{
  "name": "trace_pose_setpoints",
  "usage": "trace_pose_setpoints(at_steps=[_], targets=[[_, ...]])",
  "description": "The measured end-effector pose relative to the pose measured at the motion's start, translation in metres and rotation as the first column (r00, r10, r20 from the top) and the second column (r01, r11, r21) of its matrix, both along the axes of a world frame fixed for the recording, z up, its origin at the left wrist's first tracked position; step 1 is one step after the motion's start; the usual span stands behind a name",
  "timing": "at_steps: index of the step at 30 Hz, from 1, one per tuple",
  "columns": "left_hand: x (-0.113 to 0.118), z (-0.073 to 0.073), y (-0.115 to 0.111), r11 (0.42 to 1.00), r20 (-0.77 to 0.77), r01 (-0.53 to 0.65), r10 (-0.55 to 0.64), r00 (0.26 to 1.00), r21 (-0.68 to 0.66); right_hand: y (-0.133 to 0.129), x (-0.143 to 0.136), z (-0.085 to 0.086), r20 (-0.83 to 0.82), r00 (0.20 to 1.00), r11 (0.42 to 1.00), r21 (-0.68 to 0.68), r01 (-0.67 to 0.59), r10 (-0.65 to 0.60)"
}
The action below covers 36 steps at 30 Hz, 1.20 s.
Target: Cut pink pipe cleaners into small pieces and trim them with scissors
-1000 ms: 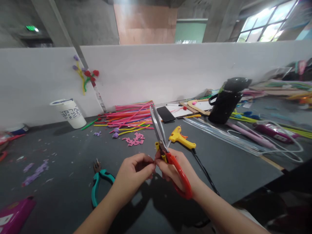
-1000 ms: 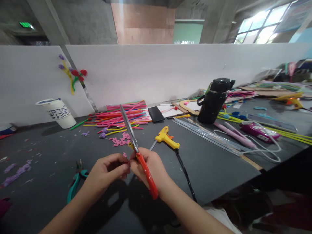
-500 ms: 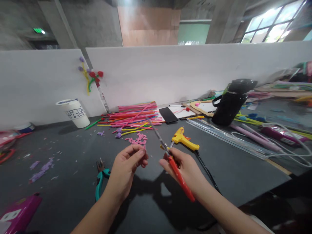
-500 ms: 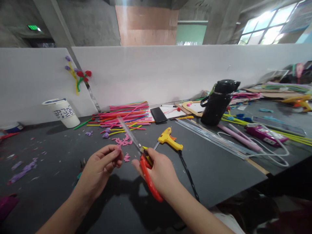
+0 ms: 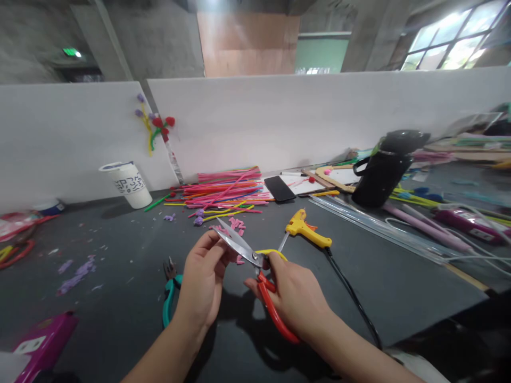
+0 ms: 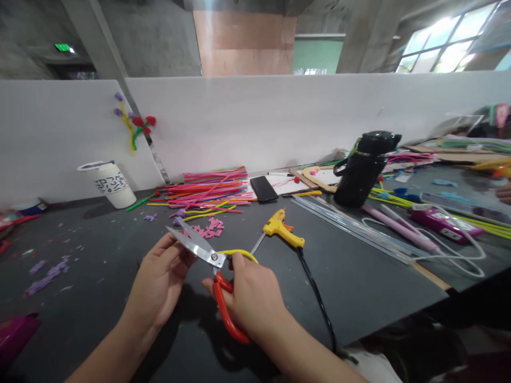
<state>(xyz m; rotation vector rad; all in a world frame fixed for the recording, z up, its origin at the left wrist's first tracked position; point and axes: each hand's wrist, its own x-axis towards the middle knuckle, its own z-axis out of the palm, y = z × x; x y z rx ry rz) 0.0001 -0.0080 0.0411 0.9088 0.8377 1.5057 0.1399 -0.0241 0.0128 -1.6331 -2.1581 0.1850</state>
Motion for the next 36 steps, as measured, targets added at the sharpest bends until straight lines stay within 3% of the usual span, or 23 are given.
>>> trace_pose_setpoints(at_steps=[5,16,36], targets=[[-0.002,0.001,-0.001,0.994,-0.173,-0.050,0.066,0.983,0.093,0.002,-0.001,0.001,-0.004,1.000,1.000,0.009,0.012,-0.012],[-0.003,-0.001,0.002,0.998,-0.003,0.001,-0.001,1.000,0.055,-0.001,0.005,-0.001,-0.044,0.999,1.000,0.029,-0.008,0.009],[-0.005,-0.002,0.003,0.998,-0.009,0.005,-0.004,1.000,0.058,-0.001,0.008,0.006,-0.010,1.000,1.000,-0.006,-0.023,0.023]])
